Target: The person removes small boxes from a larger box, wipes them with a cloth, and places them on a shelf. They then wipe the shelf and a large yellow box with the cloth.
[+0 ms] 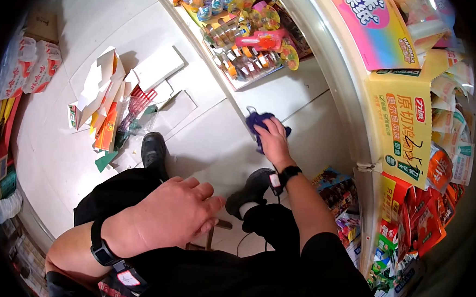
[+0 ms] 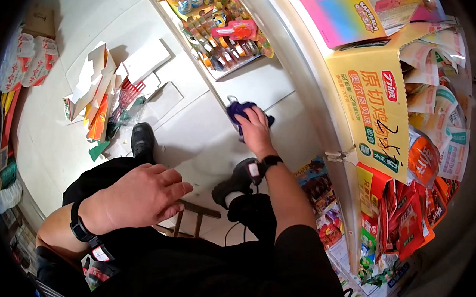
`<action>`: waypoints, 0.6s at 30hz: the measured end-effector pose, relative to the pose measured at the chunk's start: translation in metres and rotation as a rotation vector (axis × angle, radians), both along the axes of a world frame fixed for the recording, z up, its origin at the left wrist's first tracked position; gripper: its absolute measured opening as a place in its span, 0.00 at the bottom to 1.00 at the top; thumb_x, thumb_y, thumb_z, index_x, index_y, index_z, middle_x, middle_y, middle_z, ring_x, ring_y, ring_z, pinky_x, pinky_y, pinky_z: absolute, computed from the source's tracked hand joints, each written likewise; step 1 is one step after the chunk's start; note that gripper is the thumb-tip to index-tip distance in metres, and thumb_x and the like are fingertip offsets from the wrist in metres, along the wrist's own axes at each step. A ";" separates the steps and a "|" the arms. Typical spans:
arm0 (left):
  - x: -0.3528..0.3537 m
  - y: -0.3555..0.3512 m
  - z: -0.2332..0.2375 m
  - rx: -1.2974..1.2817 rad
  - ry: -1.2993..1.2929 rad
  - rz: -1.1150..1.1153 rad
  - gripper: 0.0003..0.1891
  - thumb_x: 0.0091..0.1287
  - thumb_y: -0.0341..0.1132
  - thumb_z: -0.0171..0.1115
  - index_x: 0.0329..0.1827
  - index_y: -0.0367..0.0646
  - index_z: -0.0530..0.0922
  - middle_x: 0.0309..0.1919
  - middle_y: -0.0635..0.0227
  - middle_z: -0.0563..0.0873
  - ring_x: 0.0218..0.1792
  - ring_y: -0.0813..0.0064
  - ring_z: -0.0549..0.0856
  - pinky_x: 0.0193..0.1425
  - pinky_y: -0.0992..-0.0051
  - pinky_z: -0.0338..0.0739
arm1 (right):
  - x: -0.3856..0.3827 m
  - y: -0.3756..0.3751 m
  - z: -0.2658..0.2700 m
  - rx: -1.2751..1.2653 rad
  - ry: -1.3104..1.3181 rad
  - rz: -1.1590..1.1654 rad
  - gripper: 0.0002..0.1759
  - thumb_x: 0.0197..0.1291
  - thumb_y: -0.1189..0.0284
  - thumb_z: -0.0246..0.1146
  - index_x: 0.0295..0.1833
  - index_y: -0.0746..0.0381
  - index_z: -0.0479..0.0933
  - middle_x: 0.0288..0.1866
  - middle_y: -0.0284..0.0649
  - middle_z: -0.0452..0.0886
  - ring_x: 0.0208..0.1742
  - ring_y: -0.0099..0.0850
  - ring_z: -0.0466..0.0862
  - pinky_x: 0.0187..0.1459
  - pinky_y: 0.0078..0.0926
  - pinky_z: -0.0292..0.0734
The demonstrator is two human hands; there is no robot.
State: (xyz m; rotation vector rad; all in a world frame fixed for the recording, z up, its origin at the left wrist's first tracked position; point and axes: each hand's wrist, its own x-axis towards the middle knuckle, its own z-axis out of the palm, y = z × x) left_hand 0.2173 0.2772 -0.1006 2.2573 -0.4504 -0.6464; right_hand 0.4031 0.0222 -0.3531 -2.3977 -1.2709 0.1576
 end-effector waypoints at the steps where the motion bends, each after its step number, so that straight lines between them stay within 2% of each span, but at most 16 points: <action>1: 0.001 0.000 -0.001 0.017 -0.009 -0.003 0.17 0.65 0.39 0.63 0.54 0.42 0.80 0.42 0.62 0.83 0.43 0.61 0.83 0.51 0.65 0.78 | -0.007 -0.017 -0.002 -0.021 0.003 -0.047 0.19 0.55 0.78 0.62 0.53 0.54 0.83 0.58 0.42 0.76 0.65 0.48 0.71 0.66 0.44 0.66; 4: 0.002 0.004 -0.002 0.027 -0.021 -0.006 0.17 0.65 0.39 0.63 0.54 0.42 0.80 0.41 0.62 0.82 0.43 0.60 0.83 0.50 0.64 0.78 | -0.021 -0.082 -0.016 -0.101 -0.009 -0.157 0.18 0.56 0.78 0.59 0.52 0.54 0.83 0.58 0.42 0.77 0.65 0.48 0.71 0.67 0.47 0.65; 7: 0.002 0.005 -0.002 0.015 -0.031 -0.013 0.17 0.64 0.39 0.63 0.54 0.41 0.80 0.40 0.61 0.82 0.43 0.60 0.83 0.50 0.64 0.78 | -0.025 -0.127 -0.011 -0.231 -0.020 -0.268 0.15 0.55 0.76 0.62 0.50 0.56 0.82 0.57 0.43 0.76 0.64 0.50 0.72 0.66 0.49 0.65; 9: 0.002 0.005 -0.002 0.007 -0.031 -0.022 0.17 0.64 0.39 0.63 0.54 0.41 0.80 0.40 0.61 0.81 0.43 0.59 0.83 0.51 0.64 0.78 | -0.031 -0.121 0.021 -0.379 -0.338 -0.403 0.14 0.53 0.78 0.62 0.48 0.60 0.79 0.55 0.46 0.77 0.60 0.51 0.74 0.60 0.47 0.70; 10: 0.002 0.005 -0.002 -0.004 -0.028 -0.025 0.17 0.64 0.39 0.63 0.54 0.41 0.79 0.41 0.61 0.81 0.43 0.59 0.83 0.51 0.64 0.78 | -0.033 -0.110 0.027 -0.380 -0.332 -0.406 0.14 0.53 0.78 0.62 0.48 0.60 0.79 0.55 0.46 0.77 0.60 0.51 0.74 0.60 0.47 0.70; 12: 0.002 0.006 0.000 -0.007 -0.025 -0.028 0.18 0.64 0.39 0.63 0.54 0.41 0.79 0.41 0.61 0.81 0.44 0.59 0.83 0.51 0.63 0.78 | -0.037 -0.068 0.031 -0.099 0.087 -0.381 0.11 0.55 0.73 0.65 0.45 0.60 0.78 0.50 0.45 0.80 0.55 0.50 0.77 0.56 0.46 0.72; 13: 0.001 0.006 0.000 -0.009 -0.027 -0.026 0.18 0.64 0.39 0.63 0.55 0.41 0.79 0.41 0.61 0.81 0.44 0.59 0.83 0.51 0.63 0.78 | -0.043 -0.045 0.037 -0.111 0.183 -0.333 0.12 0.56 0.72 0.65 0.46 0.62 0.78 0.47 0.46 0.81 0.51 0.48 0.79 0.53 0.43 0.75; 17: 0.002 0.006 -0.002 -0.002 -0.019 -0.031 0.18 0.65 0.39 0.63 0.55 0.41 0.79 0.42 0.61 0.82 0.44 0.59 0.83 0.52 0.63 0.78 | -0.039 0.005 0.019 -0.061 0.173 -0.356 0.12 0.55 0.70 0.68 0.44 0.62 0.78 0.44 0.44 0.82 0.46 0.48 0.81 0.50 0.44 0.76; 18: -0.001 0.009 -0.001 0.008 -0.013 -0.016 0.18 0.65 0.39 0.63 0.55 0.41 0.79 0.42 0.61 0.82 0.44 0.59 0.83 0.52 0.63 0.78 | -0.036 0.016 0.014 -0.139 0.234 -0.342 0.12 0.55 0.69 0.68 0.43 0.62 0.79 0.43 0.44 0.82 0.45 0.47 0.81 0.49 0.44 0.76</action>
